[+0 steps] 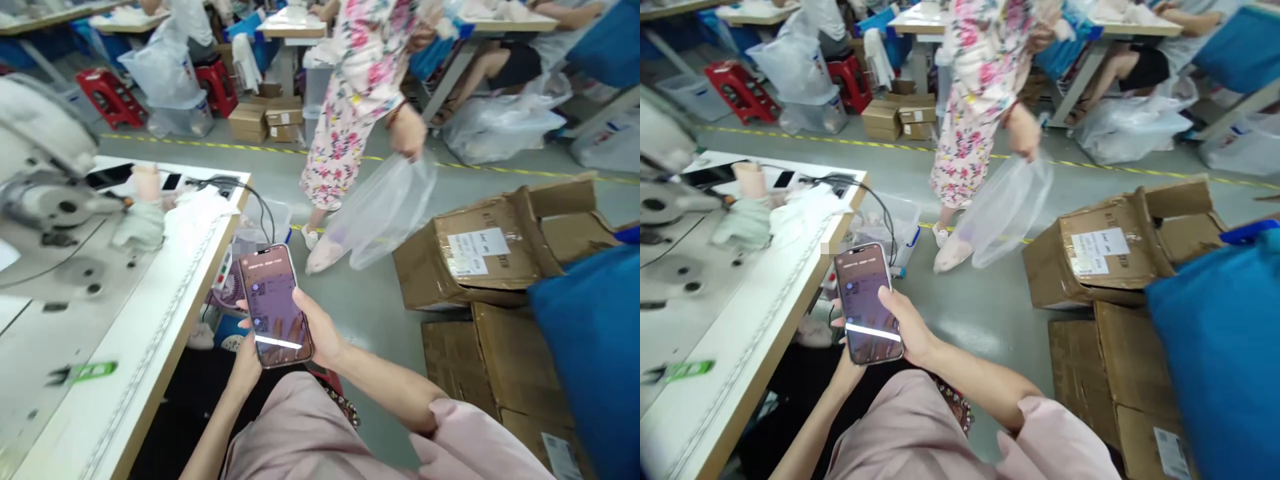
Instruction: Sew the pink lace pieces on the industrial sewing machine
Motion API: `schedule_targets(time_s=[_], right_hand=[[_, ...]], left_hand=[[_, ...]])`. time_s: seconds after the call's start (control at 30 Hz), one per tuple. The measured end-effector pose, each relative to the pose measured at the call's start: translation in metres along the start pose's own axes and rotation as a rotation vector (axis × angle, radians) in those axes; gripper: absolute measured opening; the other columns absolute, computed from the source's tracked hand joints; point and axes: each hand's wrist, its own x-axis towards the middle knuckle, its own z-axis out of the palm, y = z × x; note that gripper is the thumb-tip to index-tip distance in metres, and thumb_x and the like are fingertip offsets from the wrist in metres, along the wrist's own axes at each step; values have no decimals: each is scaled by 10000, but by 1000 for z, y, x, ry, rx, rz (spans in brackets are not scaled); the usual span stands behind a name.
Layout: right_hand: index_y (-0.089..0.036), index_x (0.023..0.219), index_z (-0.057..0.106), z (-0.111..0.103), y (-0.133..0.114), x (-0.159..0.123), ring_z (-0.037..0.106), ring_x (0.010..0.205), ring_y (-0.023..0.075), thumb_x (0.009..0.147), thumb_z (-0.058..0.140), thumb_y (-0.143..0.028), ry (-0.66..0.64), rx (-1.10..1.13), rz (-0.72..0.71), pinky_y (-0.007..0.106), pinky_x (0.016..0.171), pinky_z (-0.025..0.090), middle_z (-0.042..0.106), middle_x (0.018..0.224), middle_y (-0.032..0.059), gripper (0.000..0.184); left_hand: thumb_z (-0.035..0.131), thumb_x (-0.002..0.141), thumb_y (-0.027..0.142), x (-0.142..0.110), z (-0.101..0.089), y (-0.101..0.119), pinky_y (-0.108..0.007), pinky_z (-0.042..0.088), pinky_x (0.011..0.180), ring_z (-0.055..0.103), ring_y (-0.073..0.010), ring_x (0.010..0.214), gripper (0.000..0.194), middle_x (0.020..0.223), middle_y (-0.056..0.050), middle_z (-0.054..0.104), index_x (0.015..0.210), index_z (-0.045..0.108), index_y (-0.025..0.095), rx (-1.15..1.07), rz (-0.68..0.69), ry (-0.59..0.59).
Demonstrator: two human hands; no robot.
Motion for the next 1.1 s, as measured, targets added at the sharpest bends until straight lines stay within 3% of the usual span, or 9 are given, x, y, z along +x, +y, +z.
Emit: schedule_targets(time_s=[0.07, 0.13, 0.2, 0.27, 0.4, 0.63, 0.8, 0.9, 1.1], right_hand=[[-151, 1118, 680, 2, 12, 0, 605, 615, 97, 781, 650, -587, 1, 88, 148, 160, 449, 439, 729, 1025, 102, 551], [-123, 1162, 658, 8, 29, -2, 544, 533, 61, 862, 556, -563, -6, 121, 348, 130, 395, 371, 730, 1013, 119, 542], [-118, 1214, 632, 18, 49, -8, 565, 552, 81, 908, 470, -572, -38, 107, 494, 164, 432, 429, 728, 1016, 131, 571], [-131, 1246, 615, 31, 72, -16, 620, 630, 128, 912, 453, -581, -57, 65, 553, 226, 512, 507, 730, 1013, 131, 584], [-166, 1261, 605, 49, 115, -36, 658, 714, 167, 897, 483, -586, -65, -45, 626, 288, 590, 560, 728, 1024, 116, 569], [-173, 1236, 628, 62, 151, -54, 660, 772, 178, 869, 540, -591, -74, -209, 606, 306, 647, 567, 724, 1029, 99, 562], [-155, 1157, 677, 70, 165, -58, 660, 787, 194, 831, 577, -625, -83, -292, 623, 268, 566, 529, 727, 1004, 116, 580], [-163, 1174, 669, 72, 172, -57, 667, 810, 209, 821, 576, -639, -93, -301, 653, 286, 578, 538, 729, 1003, 114, 600], [-154, 1196, 655, 72, 180, -55, 673, 893, 227, 833, 565, -640, -75, -312, 677, 370, 758, 568, 731, 1019, 115, 613]], left_hand=[[454, 942, 557, -43, -23, -4, -469, 500, 958, 613, -263, 1085, 501, 1186, -126, 647, 1229, 587, 168, -64, -49, 124], [375, 940, 615, -84, -34, -3, -443, 511, 934, 619, -273, 1087, 590, 1229, -134, 637, 1306, 537, 182, -177, -39, 245], [430, 916, 609, -120, -37, 2, -392, 524, 895, 596, -270, 1136, 608, 1334, -126, 575, 1388, 460, 226, -274, 34, 346], [559, 879, 537, -148, -36, 7, -344, 508, 909, 548, -258, 1202, 627, 1399, -106, 516, 1428, 418, 268, -287, 100, 422], [604, 893, 414, -185, -41, 6, -315, 478, 954, 572, -187, 1079, 546, 1284, -64, 565, 1403, 455, 289, -349, 116, 484], [596, 895, 401, -218, -47, -7, -283, 491, 906, 578, -173, 1036, 406, 1170, -60, 626, 1262, 550, 231, -402, 116, 623], [612, 887, 391, -227, -51, -10, -239, 482, 832, 566, -130, 893, 381, 1031, -35, 642, 1216, 553, 208, -403, 107, 686], [599, 898, 391, -233, -54, -15, -250, 480, 861, 575, -142, 939, 388, 1081, -47, 637, 1236, 537, 212, -436, 101, 673], [547, 926, 433, -242, -56, -21, -321, 485, 943, 571, -204, 1100, 434, 1272, -77, 583, 1316, 498, 249, -503, 114, 656]])
